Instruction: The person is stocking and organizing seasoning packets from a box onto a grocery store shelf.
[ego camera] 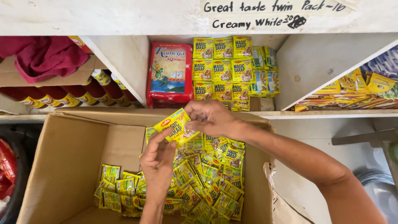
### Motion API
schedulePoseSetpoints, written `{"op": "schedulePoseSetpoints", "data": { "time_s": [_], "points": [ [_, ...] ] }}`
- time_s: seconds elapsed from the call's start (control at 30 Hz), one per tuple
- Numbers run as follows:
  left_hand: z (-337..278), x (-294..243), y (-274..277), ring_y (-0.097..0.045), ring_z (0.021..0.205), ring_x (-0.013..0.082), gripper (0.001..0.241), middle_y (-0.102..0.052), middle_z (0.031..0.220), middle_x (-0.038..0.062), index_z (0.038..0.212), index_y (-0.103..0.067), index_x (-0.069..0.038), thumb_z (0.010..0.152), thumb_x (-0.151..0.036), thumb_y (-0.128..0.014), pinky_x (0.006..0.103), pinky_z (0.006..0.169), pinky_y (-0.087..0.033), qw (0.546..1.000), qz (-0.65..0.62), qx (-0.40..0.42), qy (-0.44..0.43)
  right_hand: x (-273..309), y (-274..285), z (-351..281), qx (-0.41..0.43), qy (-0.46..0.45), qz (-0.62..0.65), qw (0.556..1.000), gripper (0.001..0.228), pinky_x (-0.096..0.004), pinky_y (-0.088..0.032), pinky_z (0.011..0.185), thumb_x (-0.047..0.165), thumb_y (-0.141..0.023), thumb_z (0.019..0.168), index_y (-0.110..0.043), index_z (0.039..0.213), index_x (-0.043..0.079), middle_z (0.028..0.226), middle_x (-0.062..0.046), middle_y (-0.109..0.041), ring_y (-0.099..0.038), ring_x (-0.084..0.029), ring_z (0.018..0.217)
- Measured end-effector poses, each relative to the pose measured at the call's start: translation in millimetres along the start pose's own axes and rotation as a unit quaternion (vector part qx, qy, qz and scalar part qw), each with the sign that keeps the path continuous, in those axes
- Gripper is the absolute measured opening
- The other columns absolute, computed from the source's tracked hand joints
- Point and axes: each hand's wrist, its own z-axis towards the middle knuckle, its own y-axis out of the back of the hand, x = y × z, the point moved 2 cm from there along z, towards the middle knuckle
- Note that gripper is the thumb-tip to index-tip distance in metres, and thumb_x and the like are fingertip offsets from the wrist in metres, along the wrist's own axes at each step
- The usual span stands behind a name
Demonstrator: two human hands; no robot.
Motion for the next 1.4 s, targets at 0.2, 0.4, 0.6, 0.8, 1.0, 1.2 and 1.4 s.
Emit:
{"op": "schedulePoseSetpoints", "data": {
  "time_s": [0.2,0.4,0.6,0.8,1.0,1.2,1.4],
  "points": [
    [0.1,8.8,0.7,-0.055,0.085,0.0046,0.043,-0.06,0.109,0.001,0.131,-0.069,-0.001,0.09,0.013,-0.072,0.019,0.075,-0.049,1.0,0.018,0.005,0.001,-12.1,-8.0,-3.0,0.03,0.027,0.095,0.995,0.034,-0.022,-0.051,0.069,0.01,-0.071,0.099,-0.055,0.129,0.005,0.093,0.002,-0.063,-0.058,-0.002,0.083],
    [6.8,14.7,-7.1,-0.068,0.098,0.0163,0.044,-0.066,0.121,0.011,0.129,-0.063,0.002,0.086,0.014,-0.067,0.0328,0.08,-0.062,0.971,-0.195,-0.017,0.14,-6.0,-10.1,-6.1,0.017,-0.058,0.126,0.99,0.045,-0.023,-0.041,0.058,0.007,-0.073,0.094,-0.051,0.133,0.004,0.092,-0.002,-0.069,-0.053,-0.004,0.073],
    [7.8,26.8,8.4,-0.066,0.094,0.0245,0.04,-0.064,0.123,0.015,0.136,-0.062,0.002,0.096,-0.002,-0.066,0.0401,0.077,-0.058,0.933,-0.306,0.006,0.189,27.2,10.5,-16.9,0.015,-0.015,0.065,0.998,0.052,-0.022,-0.053,0.068,0.011,-0.072,0.097,-0.052,0.145,0.008,0.096,-0.002,-0.07,-0.063,-0.002,0.083],
    [18.1,8.7,20.4,-0.064,0.106,0.0235,0.041,-0.067,0.128,0.014,0.134,-0.058,-0.002,0.098,-0.022,-0.059,0.0431,0.094,-0.051,0.944,-0.261,-0.058,0.195,13.5,-6.4,-25.8,0.082,0.099,-0.101,0.987,0.03,-0.022,-0.054,0.069,0.007,-0.071,0.093,-0.073,0.123,0.007,0.109,-0.006,-0.079,-0.067,-0.005,0.085],
    [15.4,26.8,17.9,-0.064,0.099,0.0228,0.038,-0.065,0.123,0.012,0.133,-0.06,-0.002,0.101,-0.021,-0.061,0.0399,0.086,-0.053,0.942,-0.259,-0.054,0.207,-6.6,2.3,-23.2,0.029,0.02,0.007,0.999,0.02,-0.021,-0.049,0.059,0.012,-0.073,0.097,-0.076,0.116,0.005,0.092,-0.002,-0.075,-0.058,-0.001,0.072],
    [15.2,14.7,15.0,-0.067,0.095,0.0241,0.036,-0.068,0.128,0.014,0.129,-0.062,-0.003,0.098,-0.02,-0.063,0.0386,0.081,-0.053,0.942,-0.251,-0.024,0.221,3.5,38.8,-20.3,-0.021,-0.003,0.168,0.986,0.022,-0.023,-0.059,0.077,0.006,-0.072,0.097,-0.072,0.118,0.004,0.101,0.001,-0.076,-0.068,-0.003,0.089],
    [5.0,8.6,1.4,-0.066,0.107,0.0288,0.056,-0.059,0.141,0.021,0.146,-0.05,-0.002,0.093,-0.008,-0.066,0.0405,0.089,-0.054,0.938,-0.276,0.11,0.179,-13.5,117.3,6.8,-0.149,-0.103,0.143,0.973,0.03,-0.024,-0.062,0.081,0.001,-0.07,0.089,-0.07,0.118,0.007,0.098,-0.002,-0.077,-0.074,-0.009,0.088]
  ]
}}
